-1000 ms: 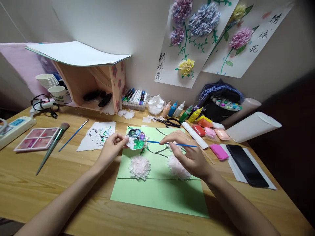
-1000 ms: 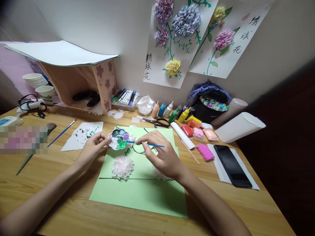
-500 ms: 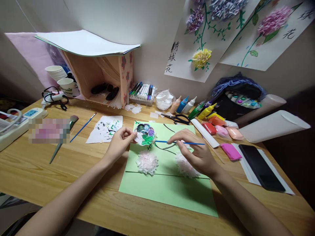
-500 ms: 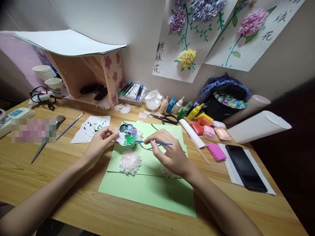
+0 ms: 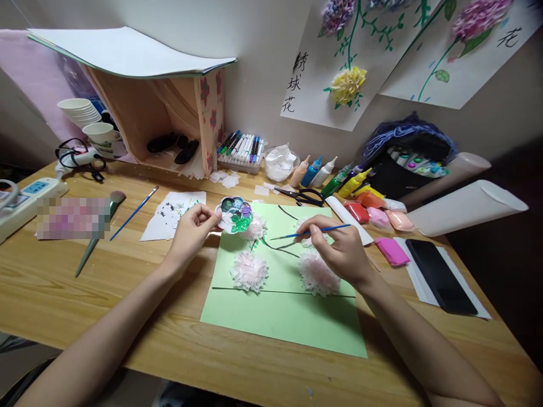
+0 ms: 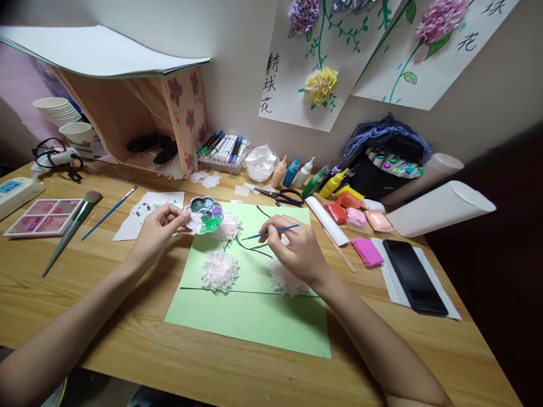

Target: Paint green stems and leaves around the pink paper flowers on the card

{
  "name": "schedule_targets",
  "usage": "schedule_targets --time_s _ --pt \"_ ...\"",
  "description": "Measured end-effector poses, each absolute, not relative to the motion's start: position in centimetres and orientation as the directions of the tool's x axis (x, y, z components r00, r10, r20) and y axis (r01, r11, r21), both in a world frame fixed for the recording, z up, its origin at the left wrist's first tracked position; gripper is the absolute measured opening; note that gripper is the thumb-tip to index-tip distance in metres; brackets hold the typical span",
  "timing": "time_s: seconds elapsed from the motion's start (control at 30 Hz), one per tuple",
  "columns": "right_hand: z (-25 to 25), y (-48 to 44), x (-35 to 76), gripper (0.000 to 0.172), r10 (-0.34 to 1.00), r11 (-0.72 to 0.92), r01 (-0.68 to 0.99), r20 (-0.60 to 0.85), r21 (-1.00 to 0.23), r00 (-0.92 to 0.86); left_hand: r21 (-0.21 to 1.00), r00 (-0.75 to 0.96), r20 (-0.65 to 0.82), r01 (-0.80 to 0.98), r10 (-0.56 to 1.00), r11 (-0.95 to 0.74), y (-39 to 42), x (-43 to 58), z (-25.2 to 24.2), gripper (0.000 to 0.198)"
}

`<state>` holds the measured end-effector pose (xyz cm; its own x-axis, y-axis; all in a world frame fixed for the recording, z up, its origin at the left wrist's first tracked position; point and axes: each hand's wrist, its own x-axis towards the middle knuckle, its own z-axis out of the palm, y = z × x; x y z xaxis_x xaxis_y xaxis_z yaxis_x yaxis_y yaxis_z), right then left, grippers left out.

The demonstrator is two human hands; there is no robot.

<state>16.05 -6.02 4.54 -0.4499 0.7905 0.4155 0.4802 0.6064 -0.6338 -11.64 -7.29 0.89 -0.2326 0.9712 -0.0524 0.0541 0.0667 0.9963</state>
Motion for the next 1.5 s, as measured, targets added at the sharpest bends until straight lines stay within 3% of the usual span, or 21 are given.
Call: schedule_targets --time_s 0.2,0.3,0.47,0.7,0.97,1.5 --pt "3.0 -6.1 15.5 0.021 0.736 0.673 0.474 0.454 -0.568 -0.502 0.993 -0.235 -0.010 0.112 0.972 0.038 -7.3 -11.7 0.5 0.027" --pt "3.2 -6.1 15.7 0.020 0.789 0.610 0.467 0.438 -0.640 -0.430 0.993 -0.251 -0.002 0.110 0.968 0.031 -7.2 -11.8 0.4 0.026" --pt "4.8 -6.7 17.0 0.023 0.889 0.437 0.466 0.290 -0.769 -0.354 0.995 -0.259 0.015 0.101 0.966 0.011 -7.2 -11.7 0.7 0.023" --pt "5.7 -6.9 18.0 0.013 0.883 0.432 0.547 0.213 -0.717 -0.418 0.994 -0.264 0.026 0.110 0.964 0.003 -7.3 -11.7 0.6 0.022" --pt "4.3 -6.5 17.3 0.005 0.876 0.421 0.530 0.178 -0.736 -0.449 0.993 -0.261 0.024 0.121 0.965 0.008 -7.3 -11.5 0.6 0.021" --pt "4.0 -6.5 16.7 0.005 0.859 0.418 0.536 0.126 -0.734 -0.497 0.991 -0.279 0.028 0.136 0.960 0.010 -7.3 -11.6 0.8 0.019"
